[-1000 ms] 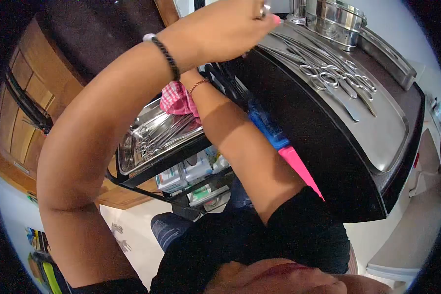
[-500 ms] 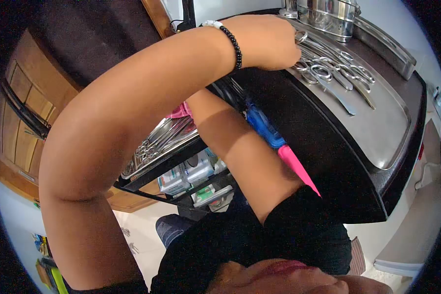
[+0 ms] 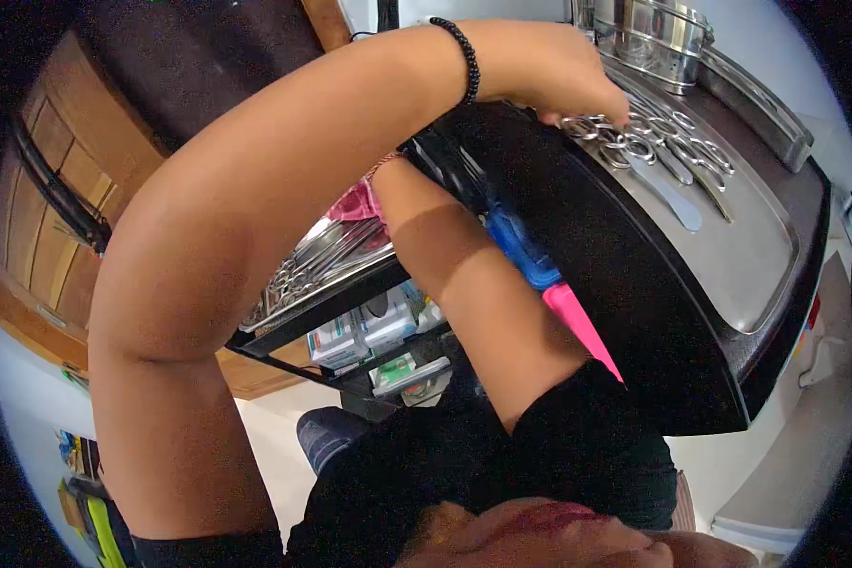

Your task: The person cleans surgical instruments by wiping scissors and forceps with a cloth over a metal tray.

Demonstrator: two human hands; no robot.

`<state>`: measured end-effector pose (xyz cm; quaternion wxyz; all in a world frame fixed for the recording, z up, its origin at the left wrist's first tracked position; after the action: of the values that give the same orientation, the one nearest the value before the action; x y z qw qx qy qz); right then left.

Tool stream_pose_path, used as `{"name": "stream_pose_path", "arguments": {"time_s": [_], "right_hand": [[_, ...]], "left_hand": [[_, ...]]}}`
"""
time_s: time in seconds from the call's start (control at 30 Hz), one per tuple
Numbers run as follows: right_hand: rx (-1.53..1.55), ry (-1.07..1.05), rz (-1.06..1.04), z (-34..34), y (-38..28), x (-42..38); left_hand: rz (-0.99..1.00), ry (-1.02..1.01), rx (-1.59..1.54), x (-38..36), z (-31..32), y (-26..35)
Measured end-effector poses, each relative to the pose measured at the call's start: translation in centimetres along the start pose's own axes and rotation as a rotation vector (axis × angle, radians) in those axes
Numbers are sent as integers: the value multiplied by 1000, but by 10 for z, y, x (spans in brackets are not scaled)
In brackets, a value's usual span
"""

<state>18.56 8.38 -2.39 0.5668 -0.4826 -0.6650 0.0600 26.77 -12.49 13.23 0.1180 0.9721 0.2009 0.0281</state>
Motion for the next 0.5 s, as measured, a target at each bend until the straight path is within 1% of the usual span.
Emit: {"name": "stream_pose_path", "arguments": {"time_s": [0.1,0.17,0.2,0.3,0.4,0.43,0.5], "right_hand": [[-94,33,0,2,5,-2],[-317,287,-243,-3,5,-1],[-299,260,-257,-6,2,-3],[-283,44,-111,-14,-9,-6],[-297,-213,-13,1,13,11],[-259,-206,15,-1,9,9],[-238,-224,35,-9,-6,5]], "left_hand": [[21,64,-94,-12,-10,8],[17,119,-163,-25,-18,10],[7,152,-198,-31,-21,8],[-62,253,-277,-50,-27,-15],[-62,223,-229,-55,-43,-90],[-63,210,-215,-63,-45,-119],[14,341,76,-104,-38,-172]]}}
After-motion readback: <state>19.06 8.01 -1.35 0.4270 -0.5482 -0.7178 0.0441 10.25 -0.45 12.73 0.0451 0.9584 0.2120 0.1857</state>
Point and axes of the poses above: each hand's wrist, its own x-axis towards the middle knuckle, its own z-axis out of the palm, y = z × x, the point moved 1 cm from there along x, towards the middle knuckle, and after that the axes turned 5 degrees about -z, right-handed, at the moved point
